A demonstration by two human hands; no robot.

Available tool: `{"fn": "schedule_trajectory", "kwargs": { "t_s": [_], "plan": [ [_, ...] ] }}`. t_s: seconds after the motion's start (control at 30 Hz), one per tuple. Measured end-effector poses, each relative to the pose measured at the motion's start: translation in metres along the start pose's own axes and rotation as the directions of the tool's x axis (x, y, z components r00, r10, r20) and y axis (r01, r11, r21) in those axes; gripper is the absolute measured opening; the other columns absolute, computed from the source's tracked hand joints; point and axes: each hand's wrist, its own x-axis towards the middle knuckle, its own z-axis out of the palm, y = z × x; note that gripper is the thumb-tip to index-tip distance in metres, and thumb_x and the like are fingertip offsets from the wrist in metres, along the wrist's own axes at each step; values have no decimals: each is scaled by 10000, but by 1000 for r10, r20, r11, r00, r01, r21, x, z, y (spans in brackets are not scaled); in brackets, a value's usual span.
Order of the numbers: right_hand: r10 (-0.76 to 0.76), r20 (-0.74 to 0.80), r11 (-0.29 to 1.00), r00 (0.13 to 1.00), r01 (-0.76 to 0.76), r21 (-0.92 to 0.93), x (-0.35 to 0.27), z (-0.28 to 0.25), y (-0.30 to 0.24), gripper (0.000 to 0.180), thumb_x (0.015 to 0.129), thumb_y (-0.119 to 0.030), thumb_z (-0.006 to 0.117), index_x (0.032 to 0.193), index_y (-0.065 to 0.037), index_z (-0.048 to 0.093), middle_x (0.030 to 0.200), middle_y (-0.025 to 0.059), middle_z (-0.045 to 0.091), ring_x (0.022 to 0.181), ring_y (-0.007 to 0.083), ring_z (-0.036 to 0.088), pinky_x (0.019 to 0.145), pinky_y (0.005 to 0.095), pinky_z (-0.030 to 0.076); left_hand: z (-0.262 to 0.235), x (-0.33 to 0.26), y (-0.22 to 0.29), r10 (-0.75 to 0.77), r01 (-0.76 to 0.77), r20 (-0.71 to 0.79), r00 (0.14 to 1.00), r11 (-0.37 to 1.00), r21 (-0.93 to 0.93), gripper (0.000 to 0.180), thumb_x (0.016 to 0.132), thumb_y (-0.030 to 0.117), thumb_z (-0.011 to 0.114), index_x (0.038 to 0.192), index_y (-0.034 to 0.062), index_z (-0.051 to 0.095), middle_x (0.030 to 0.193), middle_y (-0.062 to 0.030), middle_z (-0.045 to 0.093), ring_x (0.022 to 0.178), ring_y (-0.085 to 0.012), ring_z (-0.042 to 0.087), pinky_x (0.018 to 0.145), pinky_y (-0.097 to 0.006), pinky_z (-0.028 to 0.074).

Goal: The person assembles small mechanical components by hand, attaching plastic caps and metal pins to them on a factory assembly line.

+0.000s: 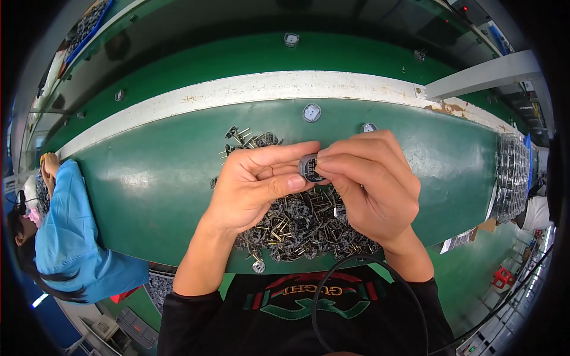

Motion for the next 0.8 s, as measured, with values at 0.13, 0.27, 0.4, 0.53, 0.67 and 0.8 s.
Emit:
{"fn": "schedule_trajectory", "kwargs": {
  "t_s": [0.13,0.27,0.4,0.53,0.67,0.8],
  "plan": [
    [-3,21,999,1000,4,-38,-2,5,1,290,598,87,747,874,9,702,868,95,673,755,247,635,611,320,517,0,-2,-2,-1,7,-64,998,996,84,414,910,-64,629,1319,-63,566,1216,-199,660,1091,-213,665,966,-316,548],
    [66,-5,998,998,-66,-6,-11,14,7,263,641,97,727,888,11,699,872,100,661,752,248,636,615,329,521,0,1,2,-51,61,-99,994,993,103,432,904,-65,639,1329,-45,568,1215,-180,666,1100,-192,656,955,-297,541],
    [4,29,1000,1000,-5,18,-14,16,19,326,657,112,688,967,14,706,901,103,656,758,253,646,637,326,525,7,7,5,10,43,-155,988,941,336,360,887,-51,667,1245,-36,641,1142,-155,699,977,-158,689,862,-262,555],
    [293,216,928,931,-332,171,-5,-14,26,444,685,110,643,1107,-16,696,939,102,661,794,268,648,668,332,526,2,28,23,99,89,-274,956,795,599,251,863,-48,692,1113,-40,712,1031,-136,725,826,-140,707,779,-232,561],
    [177,495,984,851,-139,-114,-16,-35,40,411,749,117,604,1088,-85,719,1006,42,651,870,252,609,721,318,510,-31,95,51,381,19,-181,907,392,920,259,828,71,734,1083,30,750,1050,-160,696,791,-176,705,727,-274,527],
    [179,599,984,781,-128,-127,-32,-18,40,337,738,59,642,1022,-102,725,943,29,597,881,235,578,733,340,506,-71,163,79,428,159,-271,862,280,947,253,823,112,746,1051,3,750,881,-125,750,778,-171,697,720,-284,517]
  ]
}}
